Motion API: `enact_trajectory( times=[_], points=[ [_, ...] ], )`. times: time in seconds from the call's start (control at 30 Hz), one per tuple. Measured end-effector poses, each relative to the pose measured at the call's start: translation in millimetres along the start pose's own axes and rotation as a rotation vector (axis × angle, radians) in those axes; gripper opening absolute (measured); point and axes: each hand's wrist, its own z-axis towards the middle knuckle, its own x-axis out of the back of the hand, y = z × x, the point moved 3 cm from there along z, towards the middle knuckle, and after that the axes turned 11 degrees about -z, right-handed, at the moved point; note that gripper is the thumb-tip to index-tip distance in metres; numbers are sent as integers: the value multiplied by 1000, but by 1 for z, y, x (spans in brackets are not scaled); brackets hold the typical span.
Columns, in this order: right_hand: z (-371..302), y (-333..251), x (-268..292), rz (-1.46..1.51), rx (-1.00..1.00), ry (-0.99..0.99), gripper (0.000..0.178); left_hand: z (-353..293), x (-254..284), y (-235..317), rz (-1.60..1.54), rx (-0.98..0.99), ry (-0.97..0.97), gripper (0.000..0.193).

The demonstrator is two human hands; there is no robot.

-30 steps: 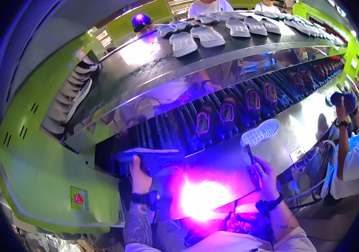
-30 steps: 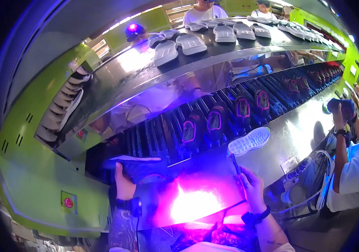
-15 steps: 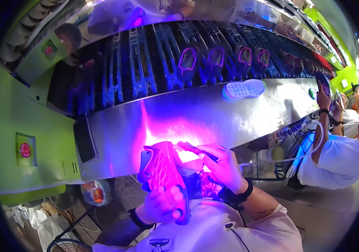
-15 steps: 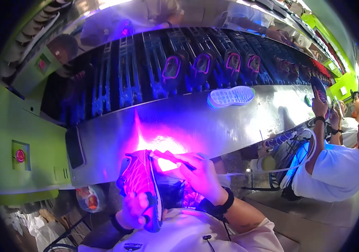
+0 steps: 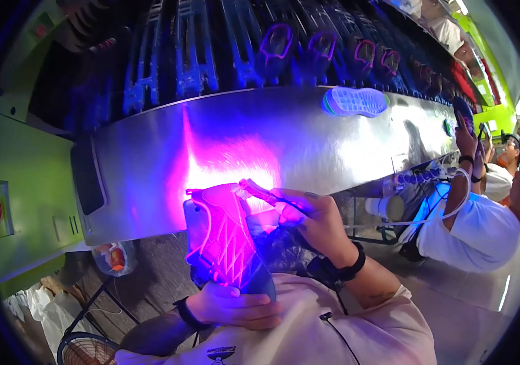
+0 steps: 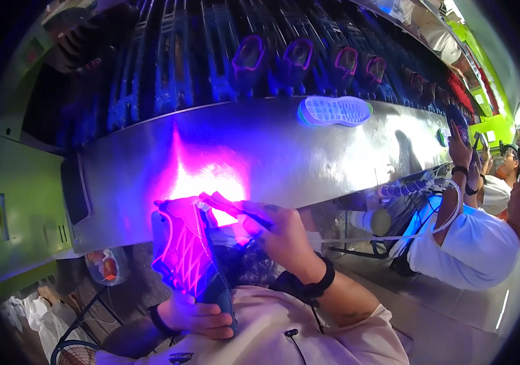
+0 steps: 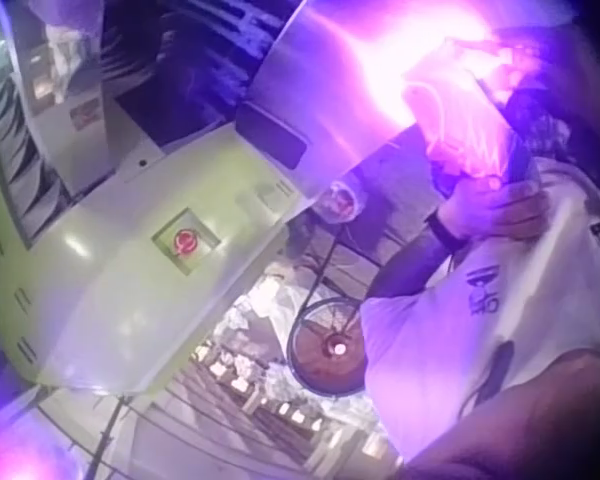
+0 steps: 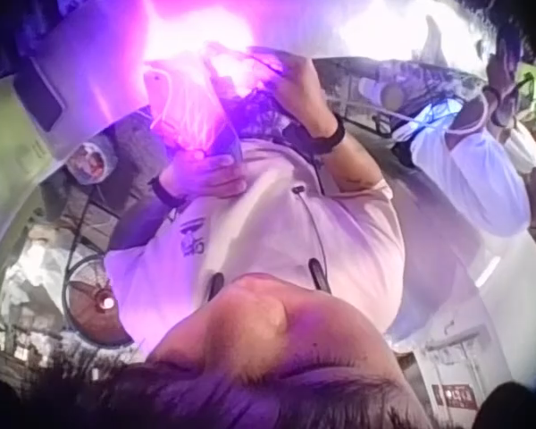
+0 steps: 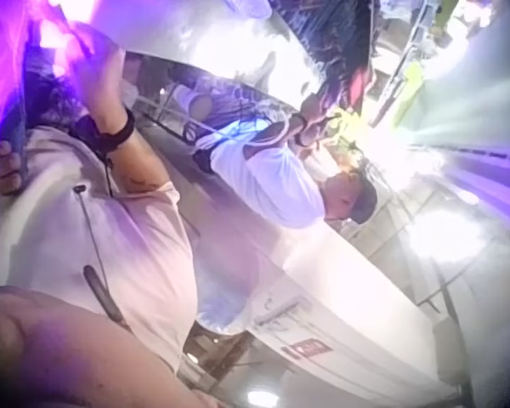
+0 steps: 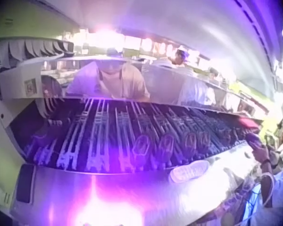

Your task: Applying glue or adhesive to the seams and soles of shoes using a brush at a manufacturing conveyor belt.

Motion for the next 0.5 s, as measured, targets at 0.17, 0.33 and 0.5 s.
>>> enact_trajectory(
  times=[0.17,0.33,0.5],
  points=[
    [-25,-11,-8,-6,-33,41,30,2,3,-1,-15,-14,11,54],
    [-42,-19,-7,-108,5,24,33,0,5,3,18,1,-45,57],
    [-59,-17,-6,-193,129,43,37,1,4,4,-84,62,48,48]
  ],
)
